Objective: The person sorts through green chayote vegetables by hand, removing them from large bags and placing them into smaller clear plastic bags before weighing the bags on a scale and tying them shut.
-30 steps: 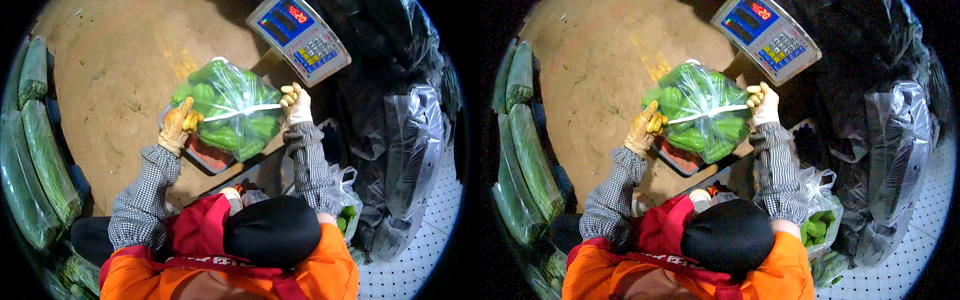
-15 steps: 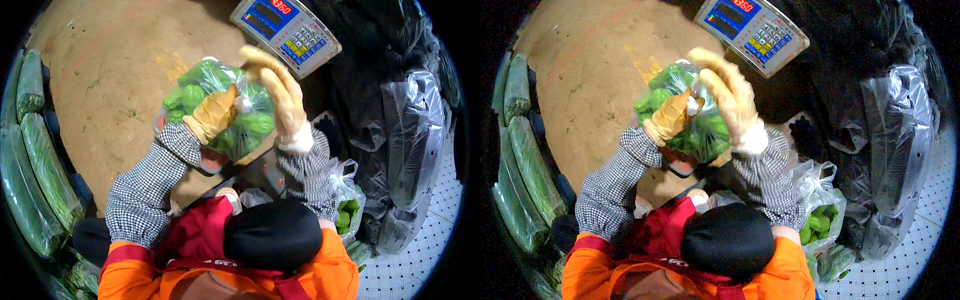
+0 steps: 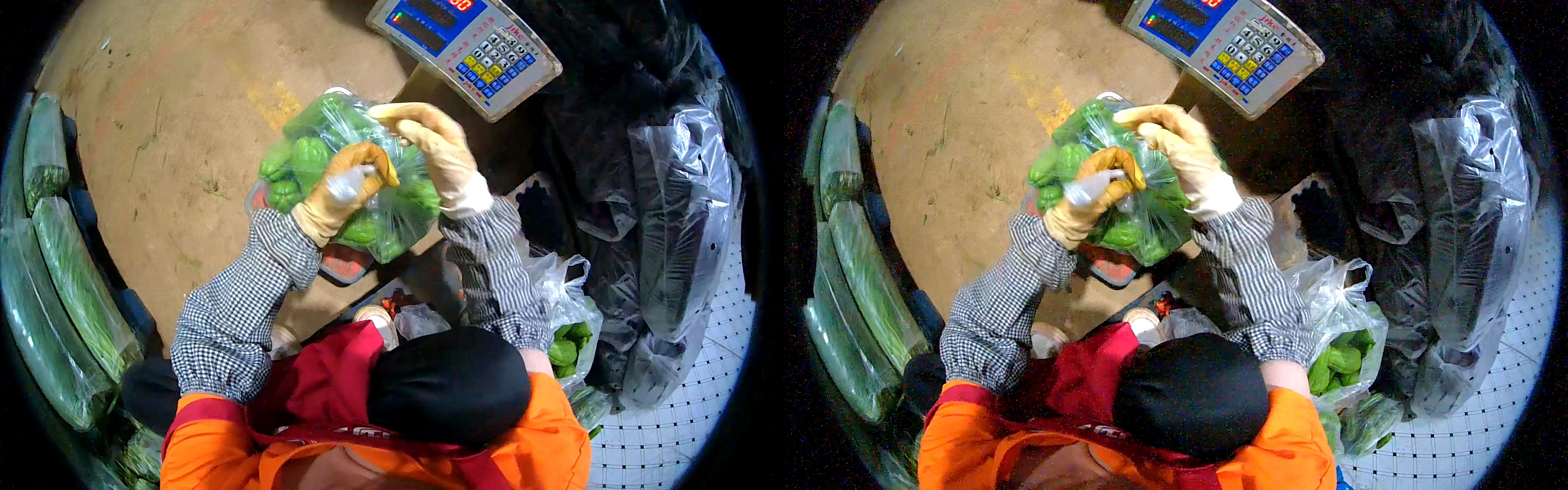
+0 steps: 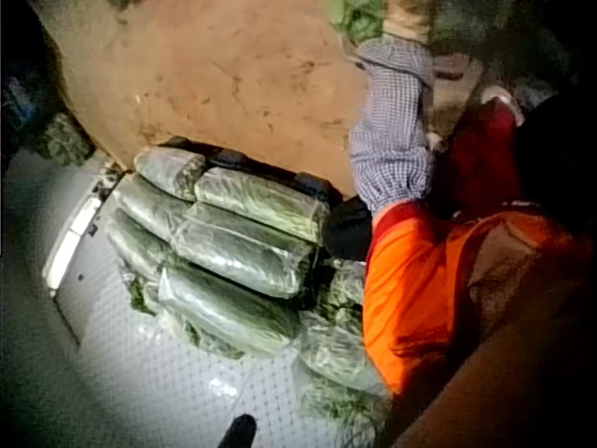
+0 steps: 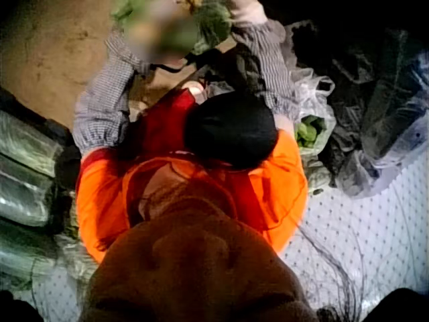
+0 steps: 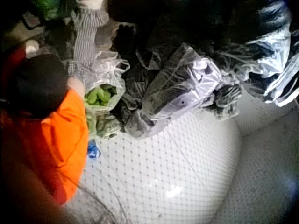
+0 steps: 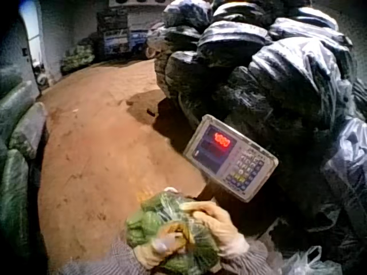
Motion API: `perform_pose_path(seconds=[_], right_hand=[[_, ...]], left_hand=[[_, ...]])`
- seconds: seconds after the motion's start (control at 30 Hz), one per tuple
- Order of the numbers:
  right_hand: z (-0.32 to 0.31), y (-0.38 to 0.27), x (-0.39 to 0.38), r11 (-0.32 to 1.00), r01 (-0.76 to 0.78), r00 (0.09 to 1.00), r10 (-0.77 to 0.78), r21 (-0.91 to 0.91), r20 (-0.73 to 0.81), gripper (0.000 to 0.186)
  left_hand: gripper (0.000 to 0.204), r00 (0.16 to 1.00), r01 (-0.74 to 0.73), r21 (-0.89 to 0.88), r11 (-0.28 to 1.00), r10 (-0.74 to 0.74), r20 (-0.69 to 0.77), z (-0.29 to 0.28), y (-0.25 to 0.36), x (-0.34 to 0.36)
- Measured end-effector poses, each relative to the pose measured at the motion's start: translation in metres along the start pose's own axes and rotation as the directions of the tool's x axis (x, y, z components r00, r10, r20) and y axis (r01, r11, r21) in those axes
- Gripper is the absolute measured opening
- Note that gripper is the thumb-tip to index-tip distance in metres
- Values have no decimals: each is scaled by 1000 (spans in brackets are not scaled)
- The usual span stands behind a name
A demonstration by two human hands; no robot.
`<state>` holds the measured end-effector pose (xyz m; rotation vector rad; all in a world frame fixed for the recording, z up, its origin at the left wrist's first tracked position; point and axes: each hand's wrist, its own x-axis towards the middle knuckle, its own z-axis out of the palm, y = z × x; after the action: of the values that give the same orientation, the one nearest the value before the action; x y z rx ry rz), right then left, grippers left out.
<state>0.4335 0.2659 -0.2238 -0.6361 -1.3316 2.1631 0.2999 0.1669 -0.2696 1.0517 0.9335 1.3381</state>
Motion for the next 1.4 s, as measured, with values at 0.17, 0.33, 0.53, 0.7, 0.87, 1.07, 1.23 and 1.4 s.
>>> perform_pose_path(seconds=[0.17,0.33,0.53,0.7,0.87,1.07,1.23,1.4], right_hand=[[-13,48,10,864,-384,904,423,326,-54,41],[-31,63,8,987,-89,993,99,134,-63,23],[-43,56,6,628,-55,938,-235,-776,-257,25],[-81,48,6,447,-255,890,-238,-857,-389,23],[-50,23,-14,944,-46,919,-88,-327,-384,19],[-4,-13,-29,665,72,988,-152,-743,-40,22],[-24,-8,-69,858,-55,907,-171,-511,-385,23],[-28,13,-79,969,-130,879,14,-210,-477,13]], left_hand=[[14,767,-498,851,-167,373,522,-5,9,32],[17,839,-368,927,74,456,297,-3,10,28],[17,918,-339,747,572,377,128,-14,-6,-27],[17,890,402,34,915,-382,-249,-23,-4,-52],[37,976,-83,784,616,210,-62,-8,19,-23],[24,977,-212,966,-148,-60,205,3,-33,8],[15,907,-223,938,-266,-410,99,23,-9,37],[13,849,-199,978,-55,-508,144,12,-4,52]])
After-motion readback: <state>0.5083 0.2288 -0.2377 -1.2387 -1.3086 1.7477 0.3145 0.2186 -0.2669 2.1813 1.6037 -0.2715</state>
